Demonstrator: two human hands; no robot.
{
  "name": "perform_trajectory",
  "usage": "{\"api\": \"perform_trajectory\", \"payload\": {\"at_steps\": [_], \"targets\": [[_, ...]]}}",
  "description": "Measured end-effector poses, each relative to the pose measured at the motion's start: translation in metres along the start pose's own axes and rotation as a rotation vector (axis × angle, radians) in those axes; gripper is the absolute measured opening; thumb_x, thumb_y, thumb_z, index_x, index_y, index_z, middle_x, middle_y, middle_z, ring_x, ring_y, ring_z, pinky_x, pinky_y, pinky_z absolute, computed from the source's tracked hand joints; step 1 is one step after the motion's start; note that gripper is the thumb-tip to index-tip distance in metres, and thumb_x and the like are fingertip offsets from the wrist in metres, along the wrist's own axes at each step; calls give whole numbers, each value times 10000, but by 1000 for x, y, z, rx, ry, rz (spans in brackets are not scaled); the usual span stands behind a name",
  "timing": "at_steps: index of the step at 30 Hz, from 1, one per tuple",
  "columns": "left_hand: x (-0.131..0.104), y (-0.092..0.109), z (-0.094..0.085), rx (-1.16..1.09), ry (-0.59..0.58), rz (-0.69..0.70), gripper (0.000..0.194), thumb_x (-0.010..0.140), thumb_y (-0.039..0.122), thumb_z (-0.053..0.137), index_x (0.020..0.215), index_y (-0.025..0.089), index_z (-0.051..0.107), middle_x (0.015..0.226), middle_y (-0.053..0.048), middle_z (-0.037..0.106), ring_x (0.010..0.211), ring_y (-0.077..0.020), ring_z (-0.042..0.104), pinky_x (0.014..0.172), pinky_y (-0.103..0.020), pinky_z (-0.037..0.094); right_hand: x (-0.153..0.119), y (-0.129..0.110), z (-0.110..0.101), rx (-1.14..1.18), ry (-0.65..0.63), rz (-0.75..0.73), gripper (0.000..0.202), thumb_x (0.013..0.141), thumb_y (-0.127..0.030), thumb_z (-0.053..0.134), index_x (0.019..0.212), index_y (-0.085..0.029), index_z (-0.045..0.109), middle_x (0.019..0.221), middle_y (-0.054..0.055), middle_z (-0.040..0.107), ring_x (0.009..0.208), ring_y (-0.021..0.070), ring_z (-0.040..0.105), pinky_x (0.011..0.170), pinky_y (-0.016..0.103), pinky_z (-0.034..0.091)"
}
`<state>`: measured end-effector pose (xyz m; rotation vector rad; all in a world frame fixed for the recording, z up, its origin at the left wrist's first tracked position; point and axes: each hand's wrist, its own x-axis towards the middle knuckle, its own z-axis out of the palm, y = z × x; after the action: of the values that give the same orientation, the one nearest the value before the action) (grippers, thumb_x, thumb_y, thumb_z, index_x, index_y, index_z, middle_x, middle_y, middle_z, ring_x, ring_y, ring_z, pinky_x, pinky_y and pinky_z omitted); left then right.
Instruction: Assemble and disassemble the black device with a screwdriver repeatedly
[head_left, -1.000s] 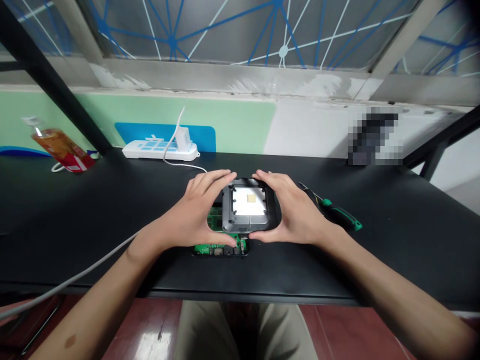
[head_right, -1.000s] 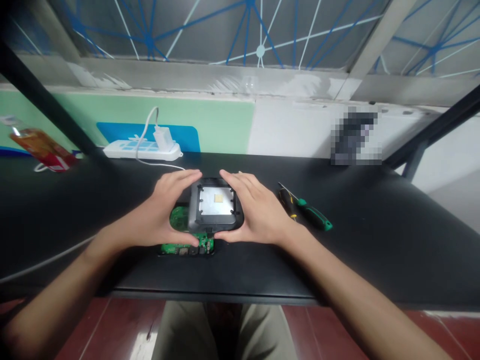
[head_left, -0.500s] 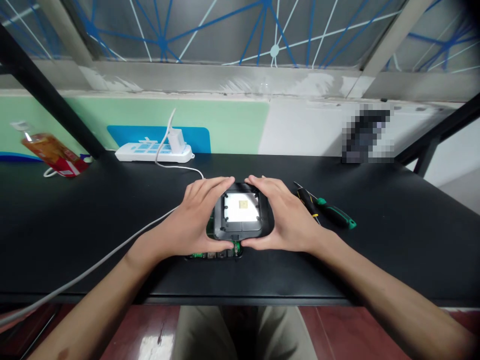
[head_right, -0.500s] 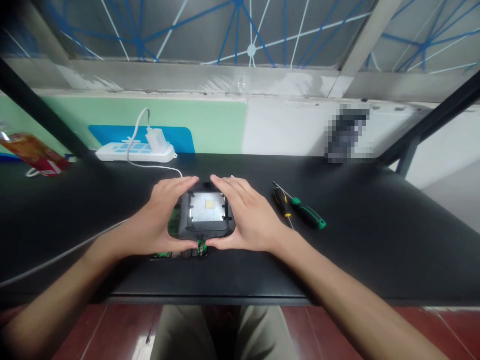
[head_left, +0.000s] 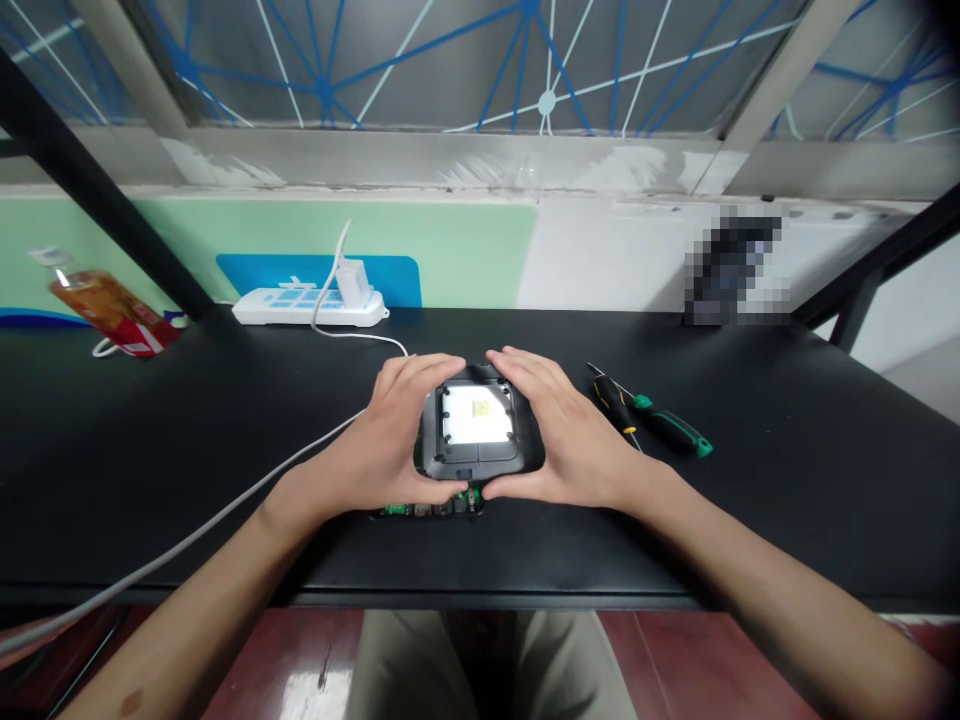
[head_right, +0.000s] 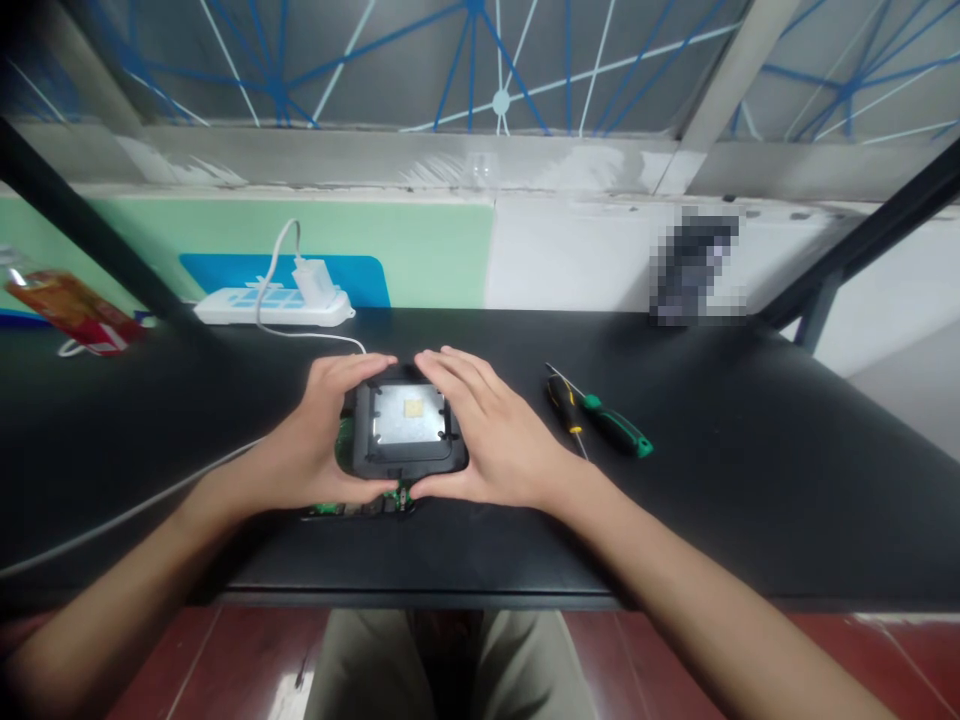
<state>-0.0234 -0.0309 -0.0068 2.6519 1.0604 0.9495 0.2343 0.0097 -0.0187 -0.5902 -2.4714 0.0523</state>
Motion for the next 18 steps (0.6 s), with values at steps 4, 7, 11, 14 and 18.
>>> {"api": "perform_trajectory", "payload": {"at_steps": [4, 7, 11, 14, 18], "targets": [[-1, -1, 0, -3, -4, 23, 1064, 696, 370, 891, 1513, 296, 214, 1460, -142, 407, 1352, -367, 397, 1135, -555, 389, -2, 2, -5, -4, -43, 4, 1268, 678, -772, 711, 1617, -199, 80, 1591, 238, 369, 1471, 422, 384, 1155, 662, 415], [-1, -2, 0, 4, 2, 36, 1047, 705, 376, 885, 1510, 277, 224, 1475, -148, 407, 1362, -363, 393, 1143, -545, 381, -4, 3, -9, -16, -78, 26, 1292, 673, -774, 716, 1621, -181, 68, 1600, 251, 345, 1471, 420, 382, 1142, 654, 432], [0, -2, -1, 21, 11, 49, 1037, 709, 366, 882, 1511, 282, 230, 1466, -146, 429, 1353, -363, 415, 1133, -543, 392, -5, 4, -10, -7, -97, 49, 1241, 722, -741, 702, 1626, -198, 47, 1605, 229, 349, 1468, 410, 389, 1136, 657, 440], [1, -1, -3, 38, 10, 45, 1041, 711, 383, 878, 1517, 292, 225, 1467, -143, 439, 1352, -374, 425, 1127, -559, 392, -5, 3, -10, 1, -88, 54, 1207, 743, -696, 714, 1627, -211, 50, 1589, 222, 375, 1457, 408, 402, 1126, 658, 449], [0, -2, -4, 42, 20, 34, 1061, 701, 409, 887, 1523, 278, 230, 1475, -151, 429, 1360, -377, 416, 1130, -558, 390, -5, 2, -12, 25, -55, 71, 1219, 744, -649, 740, 1625, -210, 21, 1565, 225, 409, 1434, 398, 433, 1115, 654, 457]]}}
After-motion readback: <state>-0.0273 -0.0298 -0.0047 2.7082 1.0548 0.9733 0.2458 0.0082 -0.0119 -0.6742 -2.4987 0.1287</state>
